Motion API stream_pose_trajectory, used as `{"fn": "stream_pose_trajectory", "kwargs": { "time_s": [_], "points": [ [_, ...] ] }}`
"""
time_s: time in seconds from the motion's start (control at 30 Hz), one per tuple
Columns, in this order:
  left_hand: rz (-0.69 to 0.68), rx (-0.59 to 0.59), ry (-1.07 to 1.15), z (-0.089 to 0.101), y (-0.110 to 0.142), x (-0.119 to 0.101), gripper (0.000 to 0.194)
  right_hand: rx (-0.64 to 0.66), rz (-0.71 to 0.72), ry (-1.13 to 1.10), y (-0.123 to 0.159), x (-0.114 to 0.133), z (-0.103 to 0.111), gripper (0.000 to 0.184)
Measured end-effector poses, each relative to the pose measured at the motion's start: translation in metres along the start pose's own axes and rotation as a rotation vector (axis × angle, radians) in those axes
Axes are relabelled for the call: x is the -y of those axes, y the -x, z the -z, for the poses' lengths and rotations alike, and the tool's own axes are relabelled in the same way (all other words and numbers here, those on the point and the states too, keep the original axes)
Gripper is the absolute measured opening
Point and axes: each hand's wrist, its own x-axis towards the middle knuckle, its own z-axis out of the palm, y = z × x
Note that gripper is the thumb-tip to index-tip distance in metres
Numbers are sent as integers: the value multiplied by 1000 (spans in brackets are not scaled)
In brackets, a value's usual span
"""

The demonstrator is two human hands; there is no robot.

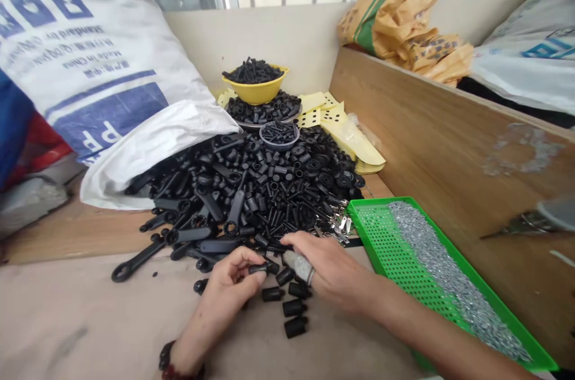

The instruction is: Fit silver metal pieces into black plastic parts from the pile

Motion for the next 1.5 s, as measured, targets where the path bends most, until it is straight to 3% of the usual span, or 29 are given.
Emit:
{"fn": "stream_pose_trajectory", "kwargs": {
  "time_s": [0.07, 0.13, 0.27, 0.43, 0.57, 0.87, 0.97, 1.1, 1.2, 1.33, 1.5],
  "points": [
    [-98, 5, -243, 2, -2, 5, 5, -11, -29, 41, 1, -7, 3, 33],
    [-221, 40, -440, 2, -2, 8, 10, 21, -39, 122, 3, -14, 1, 35],
    [-385, 114, -557, -1, 0, 10, 18, 112, -23, 256, 4, -20, -5, 35],
    [-335, 60, -418, -1, 2, 10, 12, 169, 66, 179, 1, -6, -4, 33],
    [-292, 85, -317, -2, 7, 7, 7, 210, 106, 203, 1, 5, -3, 29],
    [-460, -23, -246, -13, 17, 5, 13, 192, 98, 173, 6, 3, -27, 23],
    [-410, -51, -282, -9, 16, 11, 13, 195, 49, 154, 3, 6, -23, 25],
    [-347, -65, -378, -1, 10, 20, 13, 130, 9, 110, 0, -3, 0, 28],
    [-400, -27, -457, 1, 6, 24, 14, 92, -50, 223, 1, -20, 14, 31],
    [-495, 8, -585, -2, 5, 27, 15, 175, -143, 461, 4, -40, 15, 36],
    [-513, 39, -697, 0, 5, 25, 16, 232, -148, 513, 1, -45, 14, 41]
  ]
}}
